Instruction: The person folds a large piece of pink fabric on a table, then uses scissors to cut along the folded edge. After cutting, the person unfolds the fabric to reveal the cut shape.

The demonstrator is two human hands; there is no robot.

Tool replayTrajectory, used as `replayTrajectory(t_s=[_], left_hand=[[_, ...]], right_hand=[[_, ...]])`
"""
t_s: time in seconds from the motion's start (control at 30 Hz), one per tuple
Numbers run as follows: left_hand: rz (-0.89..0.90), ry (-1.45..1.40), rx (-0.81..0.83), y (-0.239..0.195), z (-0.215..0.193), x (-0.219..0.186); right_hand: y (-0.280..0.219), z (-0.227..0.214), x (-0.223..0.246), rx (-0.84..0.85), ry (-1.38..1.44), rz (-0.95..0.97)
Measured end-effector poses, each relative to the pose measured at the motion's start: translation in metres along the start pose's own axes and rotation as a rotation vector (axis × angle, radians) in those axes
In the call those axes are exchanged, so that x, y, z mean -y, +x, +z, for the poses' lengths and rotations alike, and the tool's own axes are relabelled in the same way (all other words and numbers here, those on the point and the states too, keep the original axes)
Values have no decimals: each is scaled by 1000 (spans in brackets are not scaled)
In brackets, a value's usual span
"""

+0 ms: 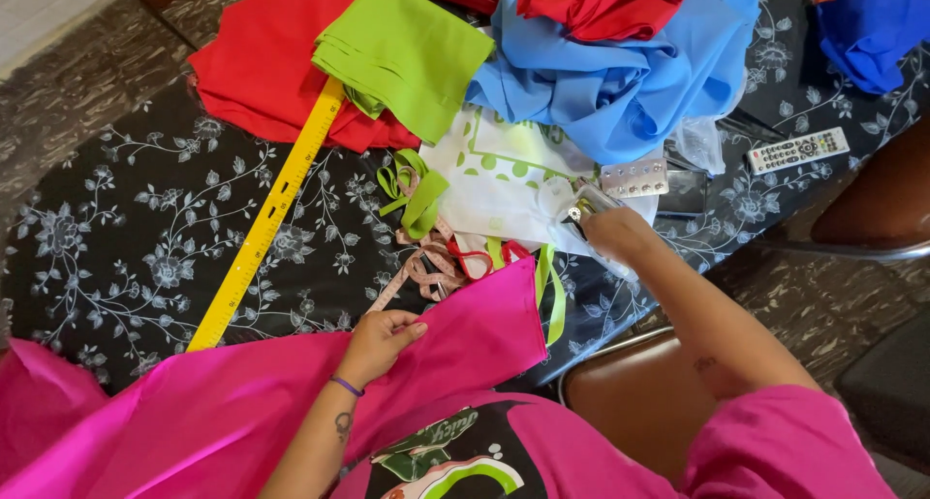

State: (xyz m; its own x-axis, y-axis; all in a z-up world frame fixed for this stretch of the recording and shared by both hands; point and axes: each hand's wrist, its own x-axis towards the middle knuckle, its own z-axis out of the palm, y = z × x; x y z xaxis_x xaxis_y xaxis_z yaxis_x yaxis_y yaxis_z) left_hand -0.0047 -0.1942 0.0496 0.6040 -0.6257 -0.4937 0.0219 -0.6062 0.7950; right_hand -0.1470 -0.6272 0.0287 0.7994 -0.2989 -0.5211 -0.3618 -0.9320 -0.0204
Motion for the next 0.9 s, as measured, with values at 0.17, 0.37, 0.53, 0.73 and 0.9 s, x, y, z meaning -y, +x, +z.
replayTrajectory(t_s=[0.17, 0.37, 0.53, 0.73, 0.9], left_hand=[[10, -24, -16, 1, -2, 10], [-10, -34, 2, -1, -4, 0], [0, 4, 0, 5, -2, 16], [4, -43, 2, 6, -2, 23], [1, -50, 0, 5, -3, 22]], right_hand=[[-2, 2, -17, -27, 142, 58], [6, 32, -12, -70, 69, 256], [22, 53, -13, -98, 171, 392], [11, 26, -6, -82, 228, 394], [-3, 9, -9, -144, 289, 371]])
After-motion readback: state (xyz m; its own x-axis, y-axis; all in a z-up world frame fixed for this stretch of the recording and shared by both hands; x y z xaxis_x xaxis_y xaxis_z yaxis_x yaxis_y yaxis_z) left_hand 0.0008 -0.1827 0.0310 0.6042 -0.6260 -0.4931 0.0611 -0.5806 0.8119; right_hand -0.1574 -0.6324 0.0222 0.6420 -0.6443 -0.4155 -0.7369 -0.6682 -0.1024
